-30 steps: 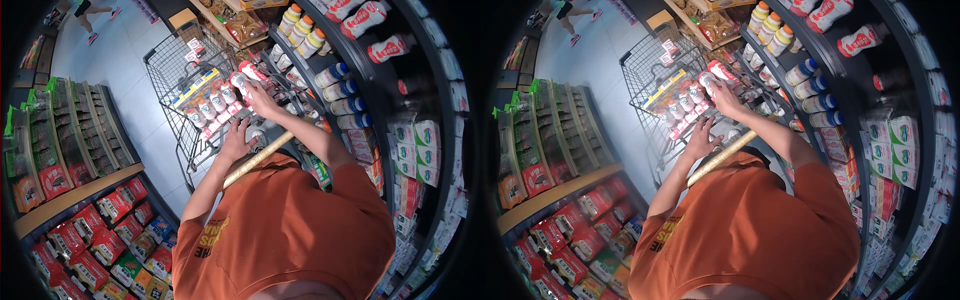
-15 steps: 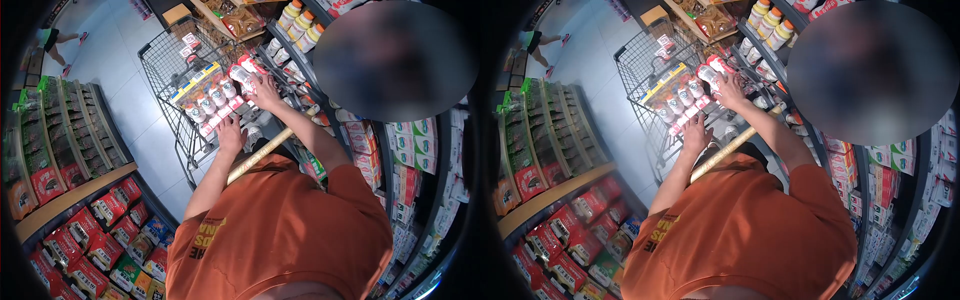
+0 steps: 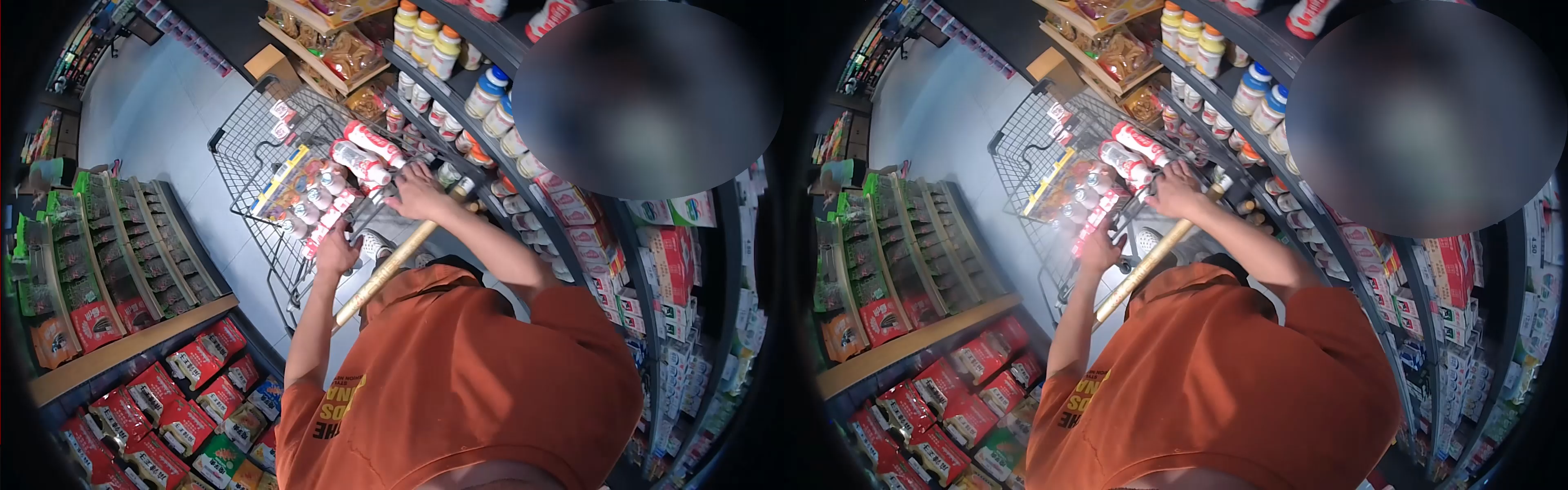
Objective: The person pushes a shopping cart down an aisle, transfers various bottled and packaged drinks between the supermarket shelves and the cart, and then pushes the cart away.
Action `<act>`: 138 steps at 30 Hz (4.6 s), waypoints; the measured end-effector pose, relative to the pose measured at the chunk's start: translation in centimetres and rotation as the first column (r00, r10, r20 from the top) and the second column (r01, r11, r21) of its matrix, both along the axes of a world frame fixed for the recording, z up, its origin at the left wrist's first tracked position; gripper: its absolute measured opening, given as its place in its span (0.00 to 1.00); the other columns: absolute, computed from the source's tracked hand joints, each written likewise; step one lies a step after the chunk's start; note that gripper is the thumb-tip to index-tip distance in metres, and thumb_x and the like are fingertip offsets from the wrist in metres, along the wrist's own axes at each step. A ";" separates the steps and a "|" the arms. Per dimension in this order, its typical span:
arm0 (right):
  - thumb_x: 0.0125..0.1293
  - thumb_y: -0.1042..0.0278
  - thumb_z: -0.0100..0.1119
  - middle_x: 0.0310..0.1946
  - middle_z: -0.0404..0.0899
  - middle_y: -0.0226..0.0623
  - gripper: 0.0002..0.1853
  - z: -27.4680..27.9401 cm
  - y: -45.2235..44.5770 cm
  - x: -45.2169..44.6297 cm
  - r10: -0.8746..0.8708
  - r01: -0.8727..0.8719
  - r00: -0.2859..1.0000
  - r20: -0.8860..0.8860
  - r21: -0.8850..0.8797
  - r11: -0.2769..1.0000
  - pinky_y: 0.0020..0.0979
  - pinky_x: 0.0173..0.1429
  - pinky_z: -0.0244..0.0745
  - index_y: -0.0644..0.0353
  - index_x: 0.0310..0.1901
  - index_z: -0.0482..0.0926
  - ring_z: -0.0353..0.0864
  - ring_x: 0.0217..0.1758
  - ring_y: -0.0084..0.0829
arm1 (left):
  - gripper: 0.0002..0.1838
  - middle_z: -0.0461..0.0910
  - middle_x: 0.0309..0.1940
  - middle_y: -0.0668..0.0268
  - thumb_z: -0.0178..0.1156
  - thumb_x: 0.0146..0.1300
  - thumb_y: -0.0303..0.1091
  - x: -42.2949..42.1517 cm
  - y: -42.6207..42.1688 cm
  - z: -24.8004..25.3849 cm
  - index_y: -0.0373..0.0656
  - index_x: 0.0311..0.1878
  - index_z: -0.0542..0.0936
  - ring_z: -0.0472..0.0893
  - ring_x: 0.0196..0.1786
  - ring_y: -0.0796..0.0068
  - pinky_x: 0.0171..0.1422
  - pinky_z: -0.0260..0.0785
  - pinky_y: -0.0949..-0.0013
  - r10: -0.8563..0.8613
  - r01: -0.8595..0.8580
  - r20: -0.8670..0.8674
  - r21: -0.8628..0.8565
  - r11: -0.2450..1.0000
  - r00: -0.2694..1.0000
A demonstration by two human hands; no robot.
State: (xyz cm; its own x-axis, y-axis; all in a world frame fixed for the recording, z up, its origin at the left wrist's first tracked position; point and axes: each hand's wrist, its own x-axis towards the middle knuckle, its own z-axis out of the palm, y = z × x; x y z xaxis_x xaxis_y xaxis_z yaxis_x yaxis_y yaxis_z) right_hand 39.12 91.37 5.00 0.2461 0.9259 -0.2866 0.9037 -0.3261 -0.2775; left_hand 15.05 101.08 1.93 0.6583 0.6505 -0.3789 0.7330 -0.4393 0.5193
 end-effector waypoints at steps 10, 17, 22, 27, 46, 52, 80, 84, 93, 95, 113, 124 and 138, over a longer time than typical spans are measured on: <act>0.62 0.69 0.58 0.59 0.77 0.58 0.19 0.7 -4.4 -1.5 0.007 -0.011 0.999 0.038 0.105 0.994 0.59 0.79 0.49 0.58 0.55 0.83 0.70 0.71 0.56 | 0.22 0.86 0.41 0.49 0.64 0.65 0.50 0.1 -5.4 0.0 0.42 0.51 0.80 0.85 0.46 0.43 0.49 0.77 0.48 0.017 -0.012 -0.028 0.182 0.983 0.999; 0.61 0.69 0.62 0.55 0.81 0.54 0.16 2.4 -9.7 -2.2 -0.054 0.052 0.998 0.016 0.091 0.995 0.54 0.79 0.55 0.59 0.51 0.85 0.75 0.67 0.50 | 0.16 0.84 0.32 0.46 0.66 0.64 0.41 -0.6 -10.5 1.2 0.39 0.48 0.80 0.86 0.39 0.44 0.44 0.77 0.49 -0.088 0.057 0.119 0.242 0.969 0.989; 0.56 0.74 0.65 0.50 0.83 0.48 0.15 2.9 -13.5 -3.0 -0.033 0.030 0.999 0.035 0.072 0.997 0.51 0.76 0.62 0.58 0.47 0.86 0.79 0.62 0.47 | 0.22 0.87 0.38 0.50 0.67 0.62 0.43 -1.9 -13.6 1.1 0.42 0.56 0.80 0.87 0.41 0.47 0.50 0.78 0.51 -0.063 0.045 0.094 0.187 0.981 0.994; 0.55 0.74 0.66 0.43 0.86 0.49 0.09 2.0 -17.6 -4.9 -0.089 0.053 0.989 0.119 0.276 0.960 0.47 0.69 0.70 0.61 0.39 0.86 0.84 0.54 0.47 | 0.24 0.87 0.42 0.48 0.67 0.61 0.44 -3.8 -16.5 1.9 0.43 0.58 0.80 0.86 0.48 0.46 0.55 0.77 0.49 -0.015 0.014 0.042 0.022 1.000 0.999; 0.54 0.60 0.73 0.43 0.85 0.43 0.13 1.8 -30.0 -11.7 -0.110 0.072 0.956 0.271 0.145 0.987 0.45 0.67 0.64 0.57 0.38 0.87 0.80 0.58 0.43 | 0.24 0.87 0.40 0.50 0.66 0.61 0.43 -9.3 -27.6 2.9 0.43 0.57 0.79 0.86 0.47 0.47 0.55 0.77 0.49 -0.131 0.124 0.088 0.081 0.989 0.987; 0.54 0.64 0.69 0.47 0.82 0.48 0.17 1.6 -33.9 -12.6 -0.179 0.155 0.972 0.151 0.154 0.976 0.53 0.76 0.57 0.60 0.46 0.85 0.76 0.61 0.47 | 0.23 0.87 0.37 0.50 0.66 0.62 0.44 -9.2 -31.2 2.7 0.42 0.57 0.79 0.87 0.44 0.49 0.52 0.78 0.50 -0.143 0.139 0.030 0.114 0.984 0.989; 0.59 0.71 0.62 0.41 0.86 0.43 0.16 1.9 -53.3 -11.9 -0.151 0.131 0.984 0.092 0.195 0.972 0.60 0.72 0.61 0.60 0.50 0.83 0.81 0.58 0.46 | 0.25 0.83 0.28 0.49 0.66 0.64 0.46 -8.9 -50.8 1.1 0.39 0.57 0.79 0.86 0.37 0.47 0.45 0.76 0.50 -0.281 0.226 0.149 0.307 0.925 0.948; 0.59 0.75 0.61 0.40 0.86 0.41 0.15 2.6 -55.5 -11.9 -0.103 0.081 0.985 0.142 0.152 0.985 0.56 0.71 0.64 0.56 0.49 0.84 0.83 0.56 0.42 | 0.27 0.84 0.28 0.50 0.66 0.62 0.47 -9.3 -53.2 2.1 0.40 0.59 0.78 0.86 0.39 0.48 0.47 0.77 0.50 -0.256 0.221 0.118 0.250 0.943 0.960; 0.65 0.74 0.57 0.47 0.86 0.42 0.20 3.1 -60.2 -12.7 -0.069 0.053 0.971 0.230 0.075 0.996 0.57 0.73 0.62 0.52 0.58 0.81 0.81 0.61 0.42 | 0.29 0.86 0.41 0.46 0.67 0.61 0.49 -10.2 -57.8 2.2 0.40 0.60 0.77 0.85 0.48 0.46 0.55 0.77 0.50 -0.148 0.143 0.029 0.112 0.983 0.989; 0.64 0.76 0.57 0.46 0.85 0.41 0.21 3.6 -60.9 -13.4 -0.090 0.073 0.972 0.219 0.084 0.994 0.54 0.72 0.63 0.49 0.58 0.82 0.80 0.60 0.43 | 0.29 0.86 0.43 0.46 0.67 0.61 0.48 -10.8 -58.6 2.8 0.40 0.60 0.77 0.85 0.49 0.46 0.56 0.77 0.50 -0.142 0.140 0.022 0.087 0.986 0.990; 0.58 0.79 0.58 0.48 0.81 0.48 0.19 3.2 -68.0 -15.7 -0.112 0.061 0.969 0.222 0.222 0.973 0.49 0.70 0.65 0.59 0.53 0.82 0.79 0.58 0.47 | 0.40 0.75 0.61 0.52 0.74 0.53 0.42 -10.6 -52.8 4.2 0.41 0.67 0.69 0.73 0.65 0.49 0.68 0.64 0.48 -0.179 -0.157 0.356 0.736 0.659 0.917; 0.57 0.81 0.61 0.51 0.78 0.50 0.18 3.4 -71.2 -16.1 -0.181 0.171 0.983 0.024 0.220 0.960 0.56 0.74 0.61 0.62 0.51 0.80 0.76 0.64 0.49 | 0.25 0.84 0.39 0.46 0.69 0.62 0.43 -11.1 -53.3 2.3 0.41 0.55 0.73 0.83 0.45 0.42 0.49 0.75 0.47 -0.136 0.155 -0.074 0.484 0.861 0.988; 0.55 0.60 0.79 0.36 0.86 0.34 0.23 15.8 -76.7 -11.9 0.111 0.292 0.629 -0.769 0.367 0.883 0.26 0.49 0.78 0.62 0.51 0.85 0.84 0.41 0.22 | 0.31 0.87 0.46 0.59 0.73 0.62 0.46 -3.2 -66.8 26.6 0.38 0.63 0.79 0.85 0.48 0.71 0.52 0.76 0.66 -0.612 0.606 0.098 -0.328 0.725 0.785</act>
State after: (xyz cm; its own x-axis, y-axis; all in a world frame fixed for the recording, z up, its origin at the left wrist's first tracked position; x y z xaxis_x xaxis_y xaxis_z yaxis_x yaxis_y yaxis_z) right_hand 27.21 14.72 20.84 0.2191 0.9757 0.0007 0.2736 -0.0607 -0.9599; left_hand 11.83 34.25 28.55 0.8615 -0.0511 -0.5052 0.3768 -0.6025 0.7035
